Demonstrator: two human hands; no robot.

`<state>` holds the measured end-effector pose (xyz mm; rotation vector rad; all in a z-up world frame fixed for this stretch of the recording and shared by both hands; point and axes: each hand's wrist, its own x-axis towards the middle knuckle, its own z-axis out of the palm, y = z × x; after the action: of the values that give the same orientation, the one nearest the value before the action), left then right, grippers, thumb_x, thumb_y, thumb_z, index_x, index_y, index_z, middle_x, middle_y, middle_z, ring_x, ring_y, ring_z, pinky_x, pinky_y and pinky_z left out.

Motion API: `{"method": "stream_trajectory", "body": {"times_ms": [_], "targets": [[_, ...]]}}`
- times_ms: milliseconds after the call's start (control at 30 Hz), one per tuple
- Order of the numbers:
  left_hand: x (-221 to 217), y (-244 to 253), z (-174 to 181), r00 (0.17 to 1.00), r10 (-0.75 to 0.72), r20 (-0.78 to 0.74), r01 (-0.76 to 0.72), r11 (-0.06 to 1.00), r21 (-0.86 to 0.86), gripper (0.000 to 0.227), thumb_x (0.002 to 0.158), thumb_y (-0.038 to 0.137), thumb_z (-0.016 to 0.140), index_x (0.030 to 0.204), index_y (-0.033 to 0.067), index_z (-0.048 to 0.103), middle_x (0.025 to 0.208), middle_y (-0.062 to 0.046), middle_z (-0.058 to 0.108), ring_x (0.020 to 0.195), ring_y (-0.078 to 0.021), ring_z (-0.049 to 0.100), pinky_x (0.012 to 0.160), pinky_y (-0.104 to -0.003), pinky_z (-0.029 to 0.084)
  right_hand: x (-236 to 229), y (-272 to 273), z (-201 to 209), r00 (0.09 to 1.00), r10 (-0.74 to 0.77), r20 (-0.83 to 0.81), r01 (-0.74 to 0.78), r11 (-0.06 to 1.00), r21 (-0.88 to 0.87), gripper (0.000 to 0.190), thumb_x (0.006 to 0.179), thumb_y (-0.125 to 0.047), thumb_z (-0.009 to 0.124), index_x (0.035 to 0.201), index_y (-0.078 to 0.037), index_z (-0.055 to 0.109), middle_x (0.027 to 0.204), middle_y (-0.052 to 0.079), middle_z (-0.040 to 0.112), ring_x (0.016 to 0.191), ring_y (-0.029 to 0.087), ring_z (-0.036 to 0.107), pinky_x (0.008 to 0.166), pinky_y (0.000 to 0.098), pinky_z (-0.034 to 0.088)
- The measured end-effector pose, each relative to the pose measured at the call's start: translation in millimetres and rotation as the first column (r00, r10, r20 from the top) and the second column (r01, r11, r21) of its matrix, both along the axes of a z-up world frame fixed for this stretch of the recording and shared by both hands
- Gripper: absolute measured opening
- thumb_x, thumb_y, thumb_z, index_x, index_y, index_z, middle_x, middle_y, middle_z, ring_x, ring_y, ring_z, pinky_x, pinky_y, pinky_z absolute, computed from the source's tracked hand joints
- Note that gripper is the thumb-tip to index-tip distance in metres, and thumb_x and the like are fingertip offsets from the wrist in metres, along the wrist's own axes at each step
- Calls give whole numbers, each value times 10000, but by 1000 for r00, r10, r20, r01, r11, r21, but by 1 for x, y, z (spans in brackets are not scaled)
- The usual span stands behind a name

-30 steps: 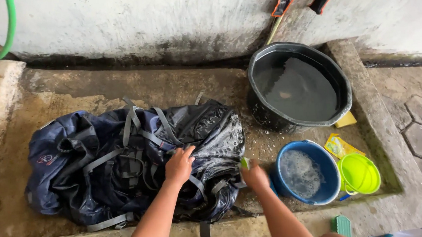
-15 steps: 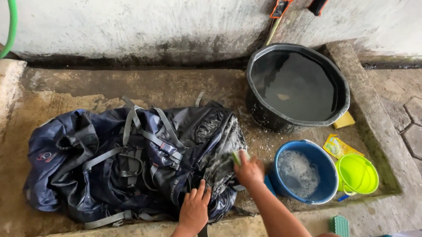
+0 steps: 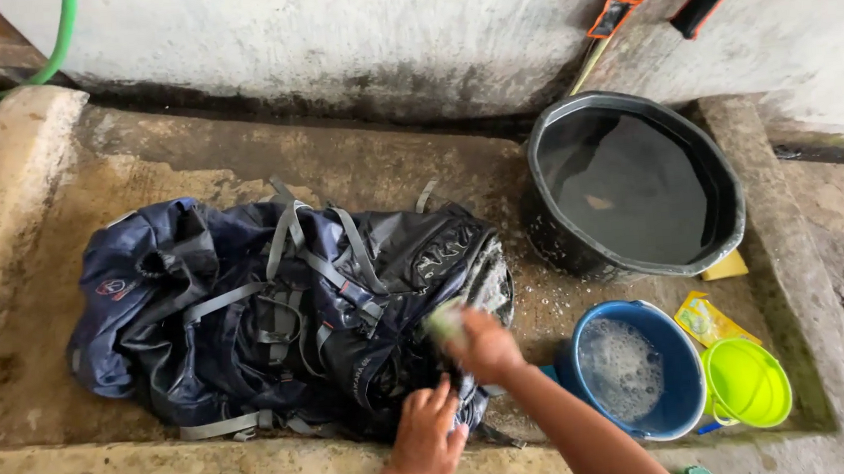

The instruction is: The person washes a dark backpack by hand in a basin, scrubbing the fabric with a green brush and rinsing it with water from a bucket.

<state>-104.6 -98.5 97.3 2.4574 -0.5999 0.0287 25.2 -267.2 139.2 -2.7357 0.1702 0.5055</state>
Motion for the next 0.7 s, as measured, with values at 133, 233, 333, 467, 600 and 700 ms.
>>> {"method": "stream_trajectory", "body": {"times_ms": [133,233,333,467,600,700], "targets": [[0,2,6,991,-127,50,131,987,-92,531,745,77,623,1265,-26,594,1293,-234,555,1051,-380,515,932,-480,394,5,19,41,666,738,-103,-745,657,-113,599,968,-473,565,1533,-314,447,1148,99,583,971,253,553,812,386,498],[-5,2,4,983,-181,19,181,983,-38,566,727,54,632,1284,-42,596,1543,-250,450,1074,-359,500,921,-454,379,48,-46,-14,852,509,-118,-517,788,-333,598,960,-493,504,1535,-350,425,1201,130,578,1011,295,563,861,402,483],[3,4,3,981,-196,14,196,980,-33,579,728,41,625,1299,-53,594,1556,-244,436,1085,-357,493,918,-450,373,75,-55,-33,956,292,19,-247,842,-480,567,942,-431,503,1476,-252,435,1214,205,586,1033,345,591,879,451,489],[1,3,-6,978,-210,10,210,978,-11,618,690,40,664,1296,-45,584,1550,-239,437,1142,-376,478,952,-478,357,5,5,-28,822,489,-291,-542,829,-138,770,875,-382,709,1548,-194,386,1324,89,626,1050,287,675,853,414,582],[-3,0,-13,973,-227,48,227,974,6,565,757,57,617,1307,-72,589,1554,-248,441,1128,-377,477,939,-490,361,18,11,59,708,607,-361,-653,757,-9,664,947,-395,676,1544,-320,396,1342,74,551,1173,275,560,967,464,515],[-1,-1,-8,974,-218,64,215,976,41,559,754,31,620,1306,-47,576,1587,-238,405,1124,-361,473,948,-476,355,48,-19,54,882,395,-258,-472,723,-505,182,976,-220,567,1146,-179,617,880,78,690,664,173,669,630,350,582]]}}
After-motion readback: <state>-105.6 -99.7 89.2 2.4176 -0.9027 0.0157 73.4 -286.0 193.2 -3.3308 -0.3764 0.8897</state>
